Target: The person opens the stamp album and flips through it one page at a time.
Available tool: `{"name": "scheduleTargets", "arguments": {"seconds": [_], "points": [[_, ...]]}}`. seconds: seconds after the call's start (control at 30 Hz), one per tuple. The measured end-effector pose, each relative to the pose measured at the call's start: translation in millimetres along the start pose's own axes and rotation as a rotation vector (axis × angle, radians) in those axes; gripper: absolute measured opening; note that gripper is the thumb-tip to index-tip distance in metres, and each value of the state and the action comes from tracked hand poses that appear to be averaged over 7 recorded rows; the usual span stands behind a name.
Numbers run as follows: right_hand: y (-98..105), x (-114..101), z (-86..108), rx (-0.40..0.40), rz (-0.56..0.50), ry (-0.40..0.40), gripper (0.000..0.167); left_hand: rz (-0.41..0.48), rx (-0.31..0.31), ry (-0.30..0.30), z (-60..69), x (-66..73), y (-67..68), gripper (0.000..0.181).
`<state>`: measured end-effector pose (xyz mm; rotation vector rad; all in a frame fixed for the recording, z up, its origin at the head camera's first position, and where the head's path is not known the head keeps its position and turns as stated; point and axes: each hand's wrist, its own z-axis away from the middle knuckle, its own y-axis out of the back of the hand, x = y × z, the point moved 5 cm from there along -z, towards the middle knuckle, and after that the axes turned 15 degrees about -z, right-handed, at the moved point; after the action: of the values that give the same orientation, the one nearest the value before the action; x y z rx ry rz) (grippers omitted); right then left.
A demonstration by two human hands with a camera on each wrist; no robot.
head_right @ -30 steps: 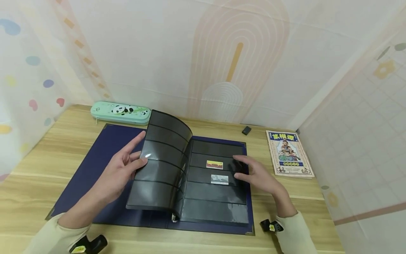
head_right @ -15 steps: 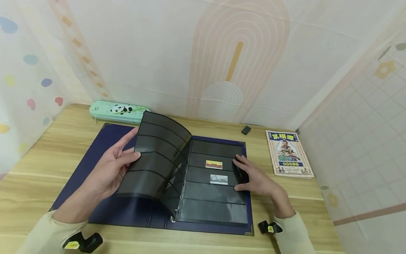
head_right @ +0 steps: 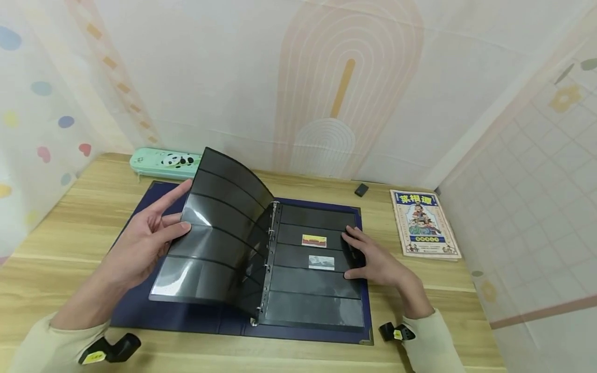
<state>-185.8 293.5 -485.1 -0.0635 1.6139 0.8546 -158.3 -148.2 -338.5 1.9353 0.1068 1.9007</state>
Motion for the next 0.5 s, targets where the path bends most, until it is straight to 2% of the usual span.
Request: {"name": "scheduleTargets", "arguments": {"seconds": [0.1, 0.2, 0.3, 0.5], "points": [[0.7, -10.4, 2.9, -0.001, -0.006, -0.016, 0.093, -0.098, 0.007, 0.015, -0.1, -1.8, 7.5, 0.08], [1.5, -4.5, 4.3, 0.004, 0.022, -0.004, 0.094, -0.169, 0.011, 0.018, -1.2, -6.4, 16.3, 0.078], [0.5, 7.7, 2.2, 0.011, 0.054, 0.02, 0.094, -0.195, 0.013, 0.036, 1.8, -14.6, 26.6, 0.078], [1.4, 0.5, 1.9, 0.001, 0.021, 0.029, 0.092, -0.342, 0.034, 0.051, 10.6, -32.9, 40.3, 0.075]]}}
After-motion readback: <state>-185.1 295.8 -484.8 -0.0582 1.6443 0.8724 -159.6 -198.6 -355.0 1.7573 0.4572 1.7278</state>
